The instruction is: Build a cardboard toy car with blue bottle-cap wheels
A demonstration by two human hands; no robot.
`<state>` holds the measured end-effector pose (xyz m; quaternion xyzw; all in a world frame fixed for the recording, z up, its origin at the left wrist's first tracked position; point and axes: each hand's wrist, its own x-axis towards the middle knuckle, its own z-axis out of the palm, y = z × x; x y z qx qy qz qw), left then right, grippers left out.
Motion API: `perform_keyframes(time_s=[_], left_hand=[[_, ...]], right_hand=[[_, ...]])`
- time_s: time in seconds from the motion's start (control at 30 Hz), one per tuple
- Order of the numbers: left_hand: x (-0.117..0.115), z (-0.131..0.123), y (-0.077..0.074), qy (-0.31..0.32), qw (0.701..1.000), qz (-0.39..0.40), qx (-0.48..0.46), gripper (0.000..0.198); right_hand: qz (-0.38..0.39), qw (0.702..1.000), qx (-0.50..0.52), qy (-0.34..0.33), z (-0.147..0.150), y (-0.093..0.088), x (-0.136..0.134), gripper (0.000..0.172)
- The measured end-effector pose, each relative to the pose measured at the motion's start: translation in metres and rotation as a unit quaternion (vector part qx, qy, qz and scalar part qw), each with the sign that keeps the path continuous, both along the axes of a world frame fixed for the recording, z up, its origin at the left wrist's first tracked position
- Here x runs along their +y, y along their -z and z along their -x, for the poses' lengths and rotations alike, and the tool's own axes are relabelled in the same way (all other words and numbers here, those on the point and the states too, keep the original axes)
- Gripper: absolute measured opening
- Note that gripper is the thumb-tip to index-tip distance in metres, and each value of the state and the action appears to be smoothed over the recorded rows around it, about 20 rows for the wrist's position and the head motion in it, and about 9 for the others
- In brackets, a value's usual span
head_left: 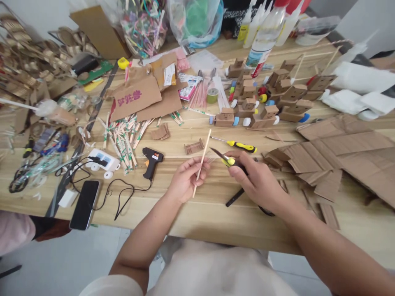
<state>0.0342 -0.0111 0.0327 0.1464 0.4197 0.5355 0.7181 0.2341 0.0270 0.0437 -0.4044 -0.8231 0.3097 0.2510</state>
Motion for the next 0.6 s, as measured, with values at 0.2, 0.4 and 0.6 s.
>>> perform_keyframes(time_s=[0.2,0.4,0.6], left_hand=[[-0.001,-0.003,0.002,0.027,0.999,-0.003,0.047,0.038],[-0.004,-0.007,0.004,0.033,0.99,-0.038,0.129,0.042],[-0.005,-0.008,0.002,0.044,0.987,-0.045,0.148,0.05]], right_hand=[[-0.162,0.974,-0.158,0.005,-0.003,0.014,-0.006,0.041],[-0.212,0.951,-0.223,-0.012,0.0,0.012,-0.012,0.048],[-0.214,0.942,-0.259,-0.018,0.005,0.012,-0.016,0.046]])
